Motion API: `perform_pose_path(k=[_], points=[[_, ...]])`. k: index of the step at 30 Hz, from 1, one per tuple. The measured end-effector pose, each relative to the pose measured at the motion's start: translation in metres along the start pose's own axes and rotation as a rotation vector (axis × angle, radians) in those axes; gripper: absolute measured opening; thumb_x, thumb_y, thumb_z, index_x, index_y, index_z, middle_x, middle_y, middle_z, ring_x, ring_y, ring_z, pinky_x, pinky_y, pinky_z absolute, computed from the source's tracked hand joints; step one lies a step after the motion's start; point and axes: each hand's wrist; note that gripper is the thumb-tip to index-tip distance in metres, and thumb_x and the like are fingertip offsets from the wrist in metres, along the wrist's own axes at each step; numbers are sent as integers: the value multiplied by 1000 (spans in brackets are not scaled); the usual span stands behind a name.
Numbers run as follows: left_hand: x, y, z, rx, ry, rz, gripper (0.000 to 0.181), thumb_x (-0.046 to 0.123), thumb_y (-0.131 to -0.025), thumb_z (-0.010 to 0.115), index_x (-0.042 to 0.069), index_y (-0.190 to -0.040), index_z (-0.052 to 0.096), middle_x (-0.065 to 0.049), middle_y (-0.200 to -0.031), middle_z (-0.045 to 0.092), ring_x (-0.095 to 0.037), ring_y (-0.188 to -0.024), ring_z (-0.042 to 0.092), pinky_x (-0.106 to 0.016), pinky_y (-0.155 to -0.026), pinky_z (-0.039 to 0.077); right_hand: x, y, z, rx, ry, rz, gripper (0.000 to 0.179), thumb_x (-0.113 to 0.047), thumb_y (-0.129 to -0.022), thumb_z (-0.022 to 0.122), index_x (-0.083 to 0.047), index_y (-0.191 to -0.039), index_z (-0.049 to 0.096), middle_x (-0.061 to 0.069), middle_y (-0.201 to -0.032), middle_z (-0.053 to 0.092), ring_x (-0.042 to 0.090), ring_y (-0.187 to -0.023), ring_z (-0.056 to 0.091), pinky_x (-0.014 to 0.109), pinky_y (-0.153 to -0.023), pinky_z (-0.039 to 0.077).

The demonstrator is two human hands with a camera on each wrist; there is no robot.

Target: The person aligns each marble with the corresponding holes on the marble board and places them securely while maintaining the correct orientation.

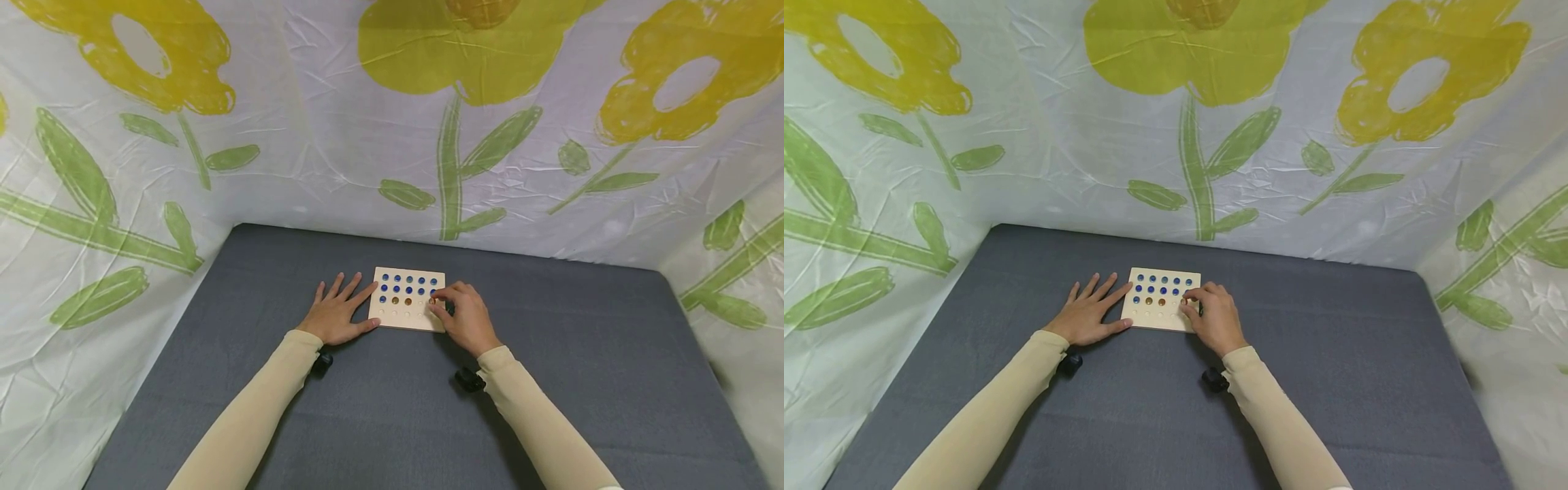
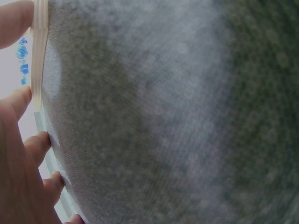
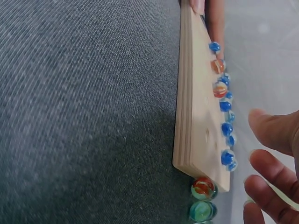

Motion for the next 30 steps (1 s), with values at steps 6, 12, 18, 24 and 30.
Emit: perform_pose_path(k=[6,12,18,24,30], points=[[1,1,-1,-4,-3,-4,83,71,-96,47,29,-164,21,-9,-169,12,-40,-154,2,-67,-119,0,-2,-1,2,-6,-35,24,20,-14,-87,82,-5,-106,80,9,-96,67,30,-84,57,42,-71,45],[1,1,-1,-6,7,-8,83,71,-96,47,31,-164,20,-8,-170,11,-39,-155,1,-66,-119,-1,-2,-5,7,-12,-38,40,19,-13,-87,83,-5,-104,80,9,-95,68,28,-82,56,40,-69,44],[-1,0,2,-2,20,-9,84,72,-96,47,32,-164,20,-7,-170,11,-38,-155,0,-65,-119,-3,-2,-7,14,-6,-29,50,17,-14,-85,84,-5,-99,81,9,-92,69,26,-80,56,42,-71,45],[0,0,0,2,11,0,83,70,-96,48,30,-164,21,-8,-169,12,-40,-155,2,-67,-119,0,-2,-10,19,-9,-10,77,16,-15,-85,85,-7,-98,82,9,-93,70,27,-83,58,45,-75,45],[-1,-1,1,1,5,-3,83,71,-96,46,31,-164,21,-8,-169,12,-39,-155,2,-67,-119,0,-1,-11,24,-21,1,95,17,-17,-85,85,-7,-98,82,9,-94,70,28,-85,59,48,-78,45]])
Point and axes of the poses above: each hand's wrist, its own y-axis away from the middle knuckle, its own z-axis out of the palm, x = y × z
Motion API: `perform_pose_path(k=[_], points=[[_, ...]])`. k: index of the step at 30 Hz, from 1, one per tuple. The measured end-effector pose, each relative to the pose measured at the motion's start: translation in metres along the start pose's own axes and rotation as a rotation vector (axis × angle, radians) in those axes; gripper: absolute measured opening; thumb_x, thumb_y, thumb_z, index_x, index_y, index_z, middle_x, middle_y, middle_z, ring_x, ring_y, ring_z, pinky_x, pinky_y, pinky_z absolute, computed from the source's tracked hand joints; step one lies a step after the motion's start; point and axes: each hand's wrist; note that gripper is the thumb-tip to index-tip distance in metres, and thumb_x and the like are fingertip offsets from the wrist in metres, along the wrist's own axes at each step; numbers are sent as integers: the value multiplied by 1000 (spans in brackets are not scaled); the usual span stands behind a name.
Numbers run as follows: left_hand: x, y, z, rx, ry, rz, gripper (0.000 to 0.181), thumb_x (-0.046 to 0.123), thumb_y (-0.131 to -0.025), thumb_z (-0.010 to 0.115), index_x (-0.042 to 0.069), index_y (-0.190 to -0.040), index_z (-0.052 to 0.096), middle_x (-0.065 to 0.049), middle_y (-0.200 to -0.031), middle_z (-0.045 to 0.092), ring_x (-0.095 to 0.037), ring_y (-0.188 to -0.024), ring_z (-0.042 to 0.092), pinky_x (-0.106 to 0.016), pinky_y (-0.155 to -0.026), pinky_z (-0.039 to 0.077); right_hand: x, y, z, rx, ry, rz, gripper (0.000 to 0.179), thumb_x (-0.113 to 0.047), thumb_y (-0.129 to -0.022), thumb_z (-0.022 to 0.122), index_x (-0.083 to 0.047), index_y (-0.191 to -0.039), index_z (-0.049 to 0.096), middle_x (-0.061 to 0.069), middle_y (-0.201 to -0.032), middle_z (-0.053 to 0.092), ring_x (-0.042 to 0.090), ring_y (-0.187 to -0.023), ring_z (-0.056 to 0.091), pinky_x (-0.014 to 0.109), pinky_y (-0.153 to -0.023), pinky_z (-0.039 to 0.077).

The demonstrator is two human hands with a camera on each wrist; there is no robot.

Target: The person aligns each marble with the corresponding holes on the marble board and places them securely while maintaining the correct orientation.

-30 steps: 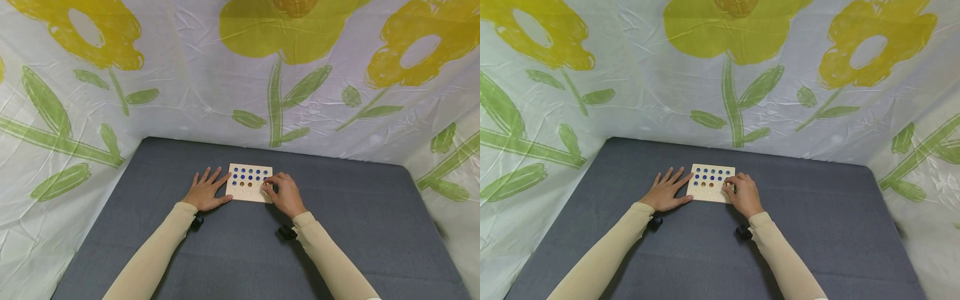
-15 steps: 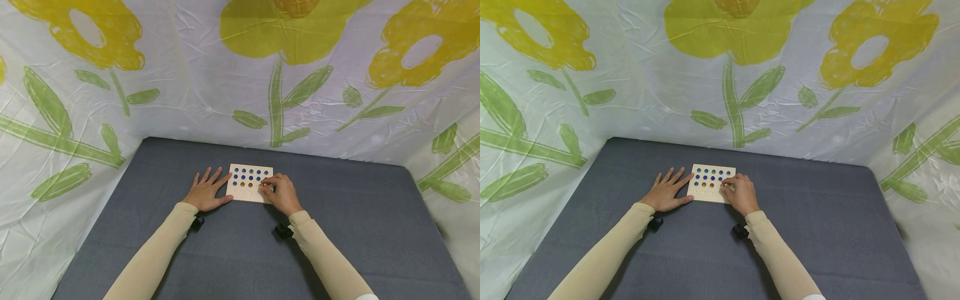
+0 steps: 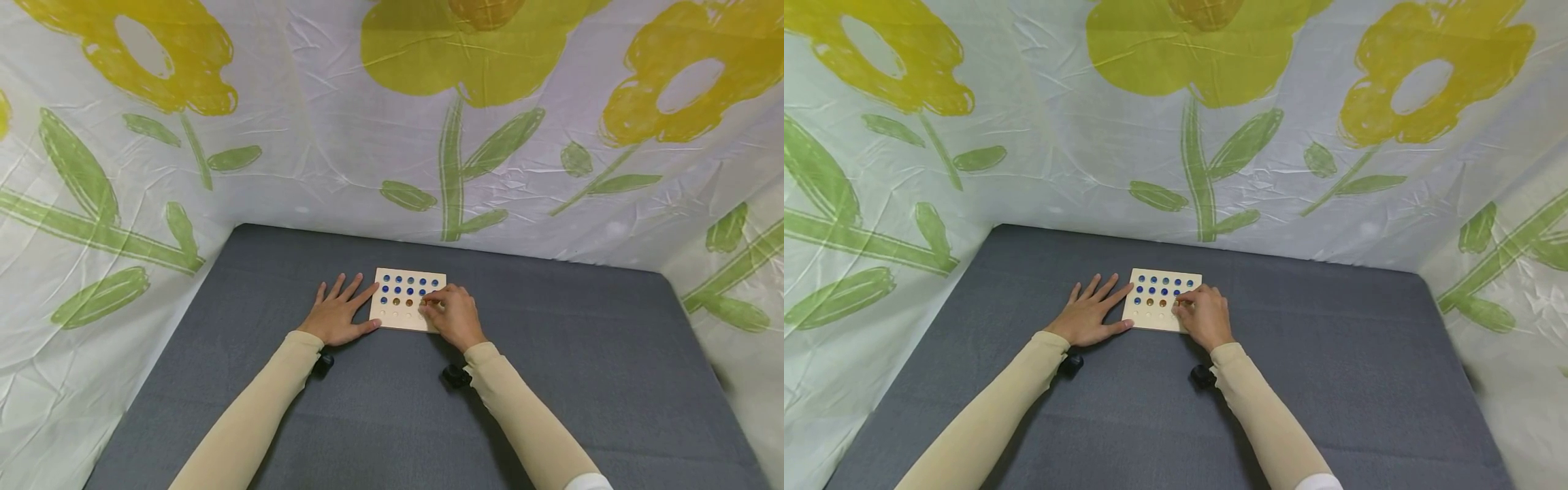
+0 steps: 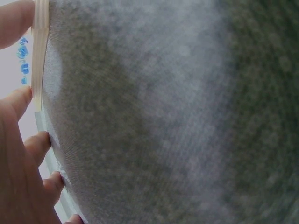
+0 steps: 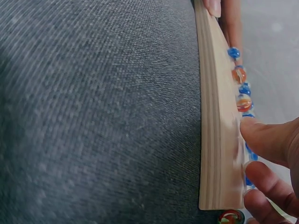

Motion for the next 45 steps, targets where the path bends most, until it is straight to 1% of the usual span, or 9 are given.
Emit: perform_pose_path(k=[7,13,17,30,38,45], points=[[1,0,1,-3,8,-8,84,72,-95,46,31,-164,20,-7,-170,11,-38,-155,0,-66,-119,-2,0,-1,4,2,36,12,16,-20,-85,85,-10,-97,83,9,-93,69,28,-84,57,48,-76,44],[4,4,-4,-17,2,-10,83,70,-96,47,30,-164,21,-8,-169,12,-40,-155,1,-67,-119,0,-1,-1,4,-6,59,21,15,-21,-85,85,-11,-96,83,8,-92,69,28,-85,57,48,-75,45],[5,5,-6,-18,-2,-8,83,70,-97,47,29,-164,22,-9,-169,13,-40,-154,2,-67,-119,1,-2,-1,4,-11,63,26,15,-22,-85,85,-11,-95,83,7,-92,69,28,-85,57,48,-76,44],[3,4,-3,-16,3,-6,83,71,-97,46,29,-164,21,-9,-169,12,-40,-154,1,-67,-118,0,-1,1,3,-8,59,31,16,-22,-85,84,-11,-97,83,7,-92,68,28,-87,58,50,-79,44],[2,2,-4,-14,10,-4,83,71,-96,46,30,-164,20,-8,-170,11,-39,-155,0,-66,-119,-1,0,7,-11,29,-24,14,23,-18,-85,84,-6,-104,81,10,-94,68,29,-84,56,51,-80,42],[2,2,-4,-15,18,-1,83,70,-97,47,30,-164,20,-9,-170,11,-39,-155,0,-66,-119,-3,7,13,-28,27,-67,25,24,-16,-87,83,-4,-108,79,15,-98,66,35,-93,59,54,-86,44]])
Point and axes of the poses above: each hand's wrist, its own y-axis away from the middle knuckle, its own z-axis out of the palm, x = y × z
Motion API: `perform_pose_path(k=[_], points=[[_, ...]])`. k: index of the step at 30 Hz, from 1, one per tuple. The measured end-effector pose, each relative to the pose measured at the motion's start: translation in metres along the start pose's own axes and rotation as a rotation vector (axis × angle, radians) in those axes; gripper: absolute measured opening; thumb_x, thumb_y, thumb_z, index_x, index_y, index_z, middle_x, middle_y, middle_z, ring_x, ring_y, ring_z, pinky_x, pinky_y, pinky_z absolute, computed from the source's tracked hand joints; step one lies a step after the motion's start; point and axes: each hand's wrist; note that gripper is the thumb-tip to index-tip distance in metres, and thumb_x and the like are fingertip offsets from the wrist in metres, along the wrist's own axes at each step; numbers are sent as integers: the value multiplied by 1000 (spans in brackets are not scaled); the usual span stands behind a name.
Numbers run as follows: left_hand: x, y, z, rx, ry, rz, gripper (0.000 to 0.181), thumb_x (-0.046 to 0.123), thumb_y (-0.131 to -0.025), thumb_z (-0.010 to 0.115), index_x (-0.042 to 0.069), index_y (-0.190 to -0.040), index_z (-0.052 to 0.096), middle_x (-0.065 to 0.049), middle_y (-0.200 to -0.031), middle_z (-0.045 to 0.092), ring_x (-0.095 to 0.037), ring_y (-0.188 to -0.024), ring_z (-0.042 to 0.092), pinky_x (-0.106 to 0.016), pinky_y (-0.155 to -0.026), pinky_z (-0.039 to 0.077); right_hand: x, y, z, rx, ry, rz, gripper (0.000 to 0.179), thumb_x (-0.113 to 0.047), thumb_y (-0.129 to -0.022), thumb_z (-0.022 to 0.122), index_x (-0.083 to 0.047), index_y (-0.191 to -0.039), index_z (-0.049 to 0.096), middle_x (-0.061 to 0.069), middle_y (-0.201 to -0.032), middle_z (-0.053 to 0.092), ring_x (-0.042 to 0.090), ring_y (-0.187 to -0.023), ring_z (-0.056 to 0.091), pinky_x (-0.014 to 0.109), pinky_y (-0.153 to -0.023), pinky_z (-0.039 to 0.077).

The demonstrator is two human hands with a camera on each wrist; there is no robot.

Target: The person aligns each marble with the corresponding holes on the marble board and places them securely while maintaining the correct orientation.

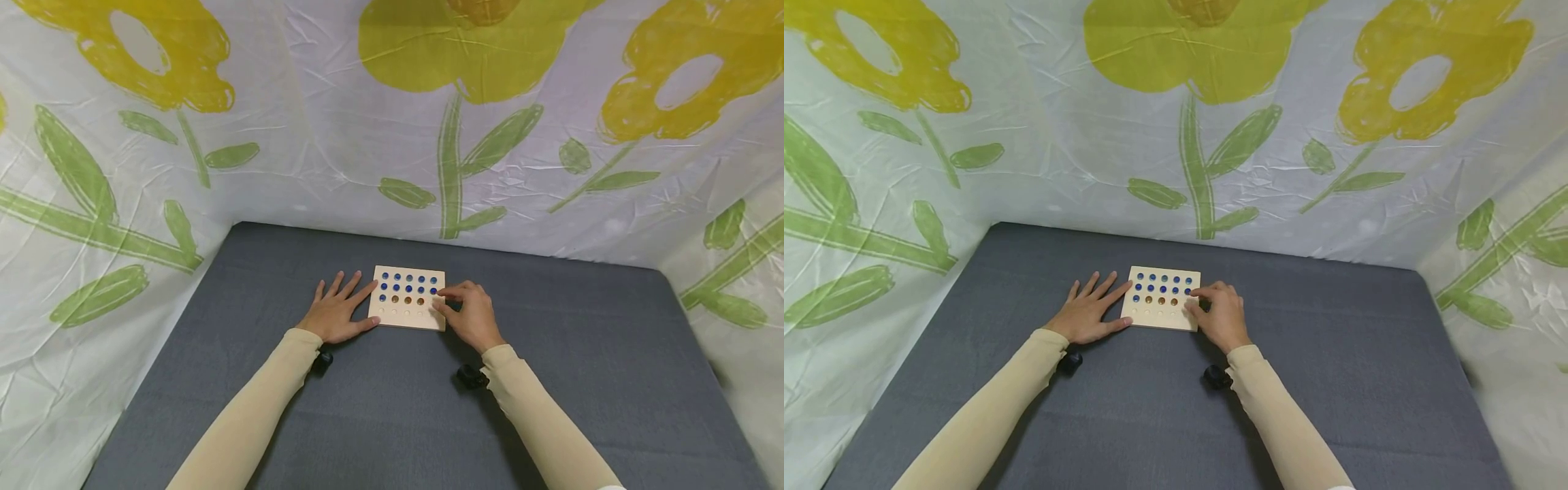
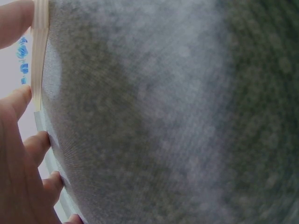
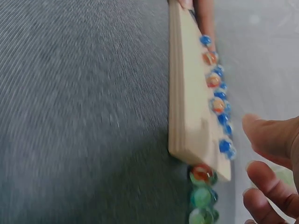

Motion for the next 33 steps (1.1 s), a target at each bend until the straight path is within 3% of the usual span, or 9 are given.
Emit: perform_pose_path(k=[9,23,33], points=[[-1,0,0,2,-8,-2,83,70,-97,47,30,-164,20,-9,-170,11,-39,-155,0,-67,-119,-2,15,5,-16,13,-8,20,26,-15,-86,84,-2,-108,78,14,-98,68,35,-92,61,55,-89,44],[1,1,-2,2,-19,-2,83,70,-97,47,29,-164,21,-10,-169,13,-40,-154,2,-67,-119,0,34,10,-32,36,18,22,21,-13,-86,84,-2,-101,76,15,-98,66,33,-90,59,51,-81,45],[2,1,-2,3,-30,-4,83,71,-96,47,30,-164,21,-9,-169,12,-39,-155,2,-67,-119,0,44,13,-40,-18,24,27,19,-11,-87,82,-2,-102,75,14,-98,62,35,-92,57,51,-81,45]])
Point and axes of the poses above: each hand's wrist, its own y-axis away from the middle knuckle, its own z-axis out of the palm, x = y × z
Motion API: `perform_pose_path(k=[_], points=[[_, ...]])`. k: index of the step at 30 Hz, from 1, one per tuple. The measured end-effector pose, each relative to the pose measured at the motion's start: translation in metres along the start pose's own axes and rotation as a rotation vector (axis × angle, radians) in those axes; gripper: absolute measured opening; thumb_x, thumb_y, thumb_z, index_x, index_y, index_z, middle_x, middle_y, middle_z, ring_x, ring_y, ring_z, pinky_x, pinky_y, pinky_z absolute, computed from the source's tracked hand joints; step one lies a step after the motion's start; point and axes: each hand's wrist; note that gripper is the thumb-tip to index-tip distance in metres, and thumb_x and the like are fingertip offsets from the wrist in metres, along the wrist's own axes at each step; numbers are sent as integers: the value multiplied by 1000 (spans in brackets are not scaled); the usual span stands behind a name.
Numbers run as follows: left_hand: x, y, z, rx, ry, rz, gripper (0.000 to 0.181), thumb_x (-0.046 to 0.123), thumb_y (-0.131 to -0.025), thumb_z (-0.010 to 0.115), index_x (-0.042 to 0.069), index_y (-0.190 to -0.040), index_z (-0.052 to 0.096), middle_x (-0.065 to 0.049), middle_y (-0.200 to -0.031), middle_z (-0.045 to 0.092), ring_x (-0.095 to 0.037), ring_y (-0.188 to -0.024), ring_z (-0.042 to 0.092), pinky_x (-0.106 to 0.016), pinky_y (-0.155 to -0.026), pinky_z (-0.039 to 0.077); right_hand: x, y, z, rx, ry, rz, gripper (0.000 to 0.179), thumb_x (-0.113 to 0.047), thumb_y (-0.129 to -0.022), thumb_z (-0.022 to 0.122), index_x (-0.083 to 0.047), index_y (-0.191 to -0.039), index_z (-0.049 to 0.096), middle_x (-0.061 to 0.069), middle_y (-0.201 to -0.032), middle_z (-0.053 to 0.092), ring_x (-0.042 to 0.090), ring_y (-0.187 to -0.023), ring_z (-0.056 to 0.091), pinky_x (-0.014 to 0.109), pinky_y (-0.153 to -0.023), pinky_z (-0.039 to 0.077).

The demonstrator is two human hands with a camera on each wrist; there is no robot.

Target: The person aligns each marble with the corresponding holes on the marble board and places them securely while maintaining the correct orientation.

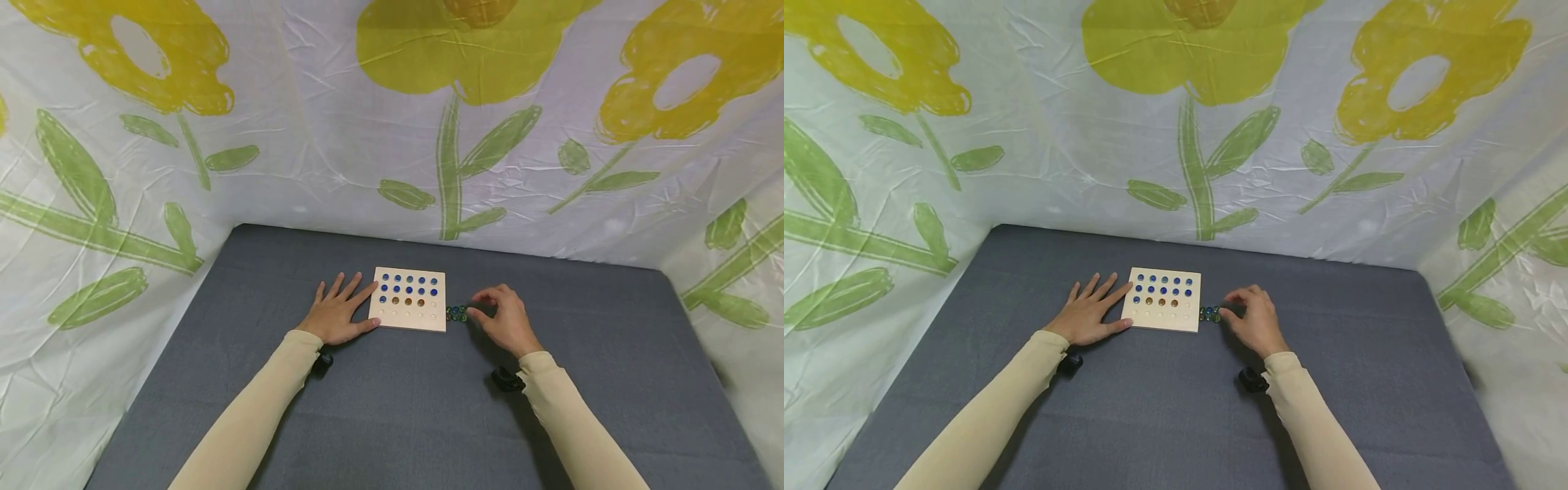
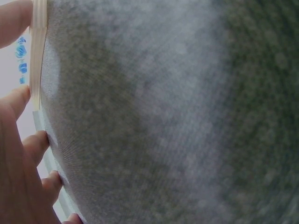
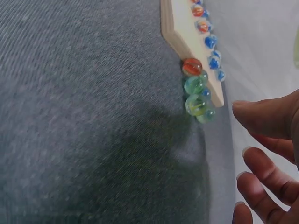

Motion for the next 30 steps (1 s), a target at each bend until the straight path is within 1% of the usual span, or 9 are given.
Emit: perform_pose_path(k=[7,12,17,23,30], points=[[1,1,-1,-1,4,0,83,70,-96,47,30,-164,21,-8,-169,12,-39,-155,1,-67,-119,0,5,3,0,-45,-1,2,18,-11,-86,83,-5,-102,77,14,-102,63,33,-95,57,51,-82,46],[2,1,-2,-6,8,2,83,71,-96,47,30,-164,21,-9,-169,12,-39,-155,1,-67,-119,0,7,5,2,-76,9,-19,18,-11,-85,84,-6,-101,77,12,-101,63,32,-94,56,49,-82,46],[2,1,-2,-7,7,-2,83,71,-96,47,30,-164,21,-8,-169,12,-39,-155,1,-67,-119,0,9,7,3,-108,13,-37,20,-12,-84,85,-6,-102,76,10,-99,63,28,-91,54,45,-78,44],[3,2,-3,-9,7,-8,83,70,-97,47,29,-164,22,-8,-169,13,-39,-155,2,-67,-119,0,9,9,4,-121,10,-54,21,-12,-84,85,-7,-102,75,6,-95,62,24,-88,54,43,-77,44],[4,3,-4,-17,7,-13,83,71,-96,46,30,-164,21,-8,-170,12,-39,-155,1,-66,-119,0,9,11,5,-143,9,-62,25,-13,-84,85,-6,-104,72,6,-95,64,24,-88,57,44,-77,48]])
Point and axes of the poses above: each hand's wrist, its own y-axis away from the middle knuckle, its own z-axis out of the palm, x = y × z
